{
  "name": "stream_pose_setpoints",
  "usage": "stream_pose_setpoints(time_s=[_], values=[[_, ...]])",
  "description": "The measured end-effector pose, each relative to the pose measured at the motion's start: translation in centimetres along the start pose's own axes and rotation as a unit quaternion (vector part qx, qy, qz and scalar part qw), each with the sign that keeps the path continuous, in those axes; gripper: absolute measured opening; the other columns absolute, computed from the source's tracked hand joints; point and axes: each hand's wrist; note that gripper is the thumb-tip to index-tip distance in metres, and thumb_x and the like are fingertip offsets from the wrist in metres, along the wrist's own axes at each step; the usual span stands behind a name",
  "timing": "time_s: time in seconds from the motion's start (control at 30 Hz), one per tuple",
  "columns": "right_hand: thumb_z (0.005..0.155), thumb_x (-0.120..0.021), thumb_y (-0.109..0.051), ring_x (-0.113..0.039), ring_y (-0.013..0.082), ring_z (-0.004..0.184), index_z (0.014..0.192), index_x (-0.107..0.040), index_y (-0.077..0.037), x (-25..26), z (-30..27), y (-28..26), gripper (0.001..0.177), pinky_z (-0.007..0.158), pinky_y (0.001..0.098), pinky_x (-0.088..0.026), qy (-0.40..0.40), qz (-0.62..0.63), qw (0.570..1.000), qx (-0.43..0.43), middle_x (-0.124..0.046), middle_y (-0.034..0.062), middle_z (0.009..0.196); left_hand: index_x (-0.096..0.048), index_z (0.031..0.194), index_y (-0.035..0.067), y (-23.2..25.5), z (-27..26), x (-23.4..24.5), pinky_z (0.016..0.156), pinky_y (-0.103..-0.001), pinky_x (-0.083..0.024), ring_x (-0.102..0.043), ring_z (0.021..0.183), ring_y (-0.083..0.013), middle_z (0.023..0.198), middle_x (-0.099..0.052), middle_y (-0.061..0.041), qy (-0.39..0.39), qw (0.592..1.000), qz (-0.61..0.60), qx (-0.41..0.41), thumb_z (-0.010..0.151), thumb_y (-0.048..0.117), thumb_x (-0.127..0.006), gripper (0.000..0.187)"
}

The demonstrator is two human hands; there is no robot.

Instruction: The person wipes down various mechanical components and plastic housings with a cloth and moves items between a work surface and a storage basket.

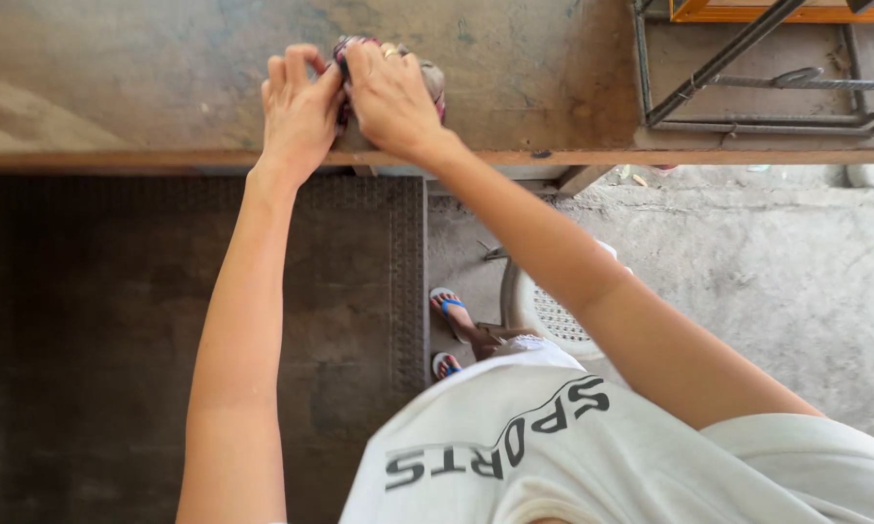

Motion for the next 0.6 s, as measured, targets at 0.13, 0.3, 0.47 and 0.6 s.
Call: stream_pose_setpoints(time_s=[0.13, 0.3, 0.47, 0.6], values=[[0.081, -0.047, -0.013, -0.05, 0.032, 0.08, 0.099, -0.045, -0.001, 3.2, -2.4, 3.3, 0.022, 0.067, 0.0426, -0.037, -0.055, -0.015, 0.998, 0.011, -0.051, 0.0162, 0.087, -0.053, 0.09, 0.007, 3.3, 1.2, -2.6, 0.075, -0.04, -0.034, -0.037, 0.095, -0.0275, 0.101, -0.041, -0.009, 0.004, 1.0, 0.005, -0.004, 0.077, 0.005, -0.049, 0.014], [0.083, -0.053, -0.012, -0.049, 0.033, 0.084, 0.103, -0.045, -0.001, 7.4, -4.6, 5.5, 0.025, 0.069, 0.0429, -0.035, -0.06, -0.025, 0.998, 0.022, -0.052, 0.016, 0.091, -0.051, 0.094, 0.006, 7.1, 2.3, -4.6, 0.073, -0.038, -0.035, -0.038, 0.093, -0.0263, 0.099, -0.041, -0.008, 0.037, 0.998, -0.041, -0.028, 0.074, 0.006, -0.049, 0.02], [0.077, -0.055, -0.012, -0.049, 0.0334, 0.082, 0.1, -0.044, 0.001, 5.3, -3.7, 2.0, 0.029, 0.067, 0.0426, -0.034, -0.048, -0.069, 0.995, 0.046, -0.052, 0.0171, 0.089, -0.053, 0.094, 0.008, 5.1, 0.0, -3.2, 0.073, -0.037, -0.035, -0.039, 0.092, -0.0248, 0.097, -0.041, -0.007, 0.047, 0.998, -0.04, -0.005, 0.07, 0.004, -0.048, 0.024], [0.081, -0.053, -0.013, -0.049, 0.0328, 0.084, 0.1, -0.045, 0.0, 0.0, 0.4, -3.2, 0.024, 0.069, 0.0438, -0.033, -0.077, -0.016, 0.994, 0.07, -0.052, 0.0167, 0.089, -0.054, 0.089, 0.009, -2.0, -3.4, 0.9, 0.074, -0.038, -0.034, -0.039, 0.094, -0.0257, 0.098, -0.043, -0.006, 0.068, 0.997, 0.007, 0.03, 0.075, 0.007, -0.049, 0.014]])
Point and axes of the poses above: each hand's wrist, its own z-axis towards the middle knuckle, its own x-axis out of the back of the hand, y = z × x
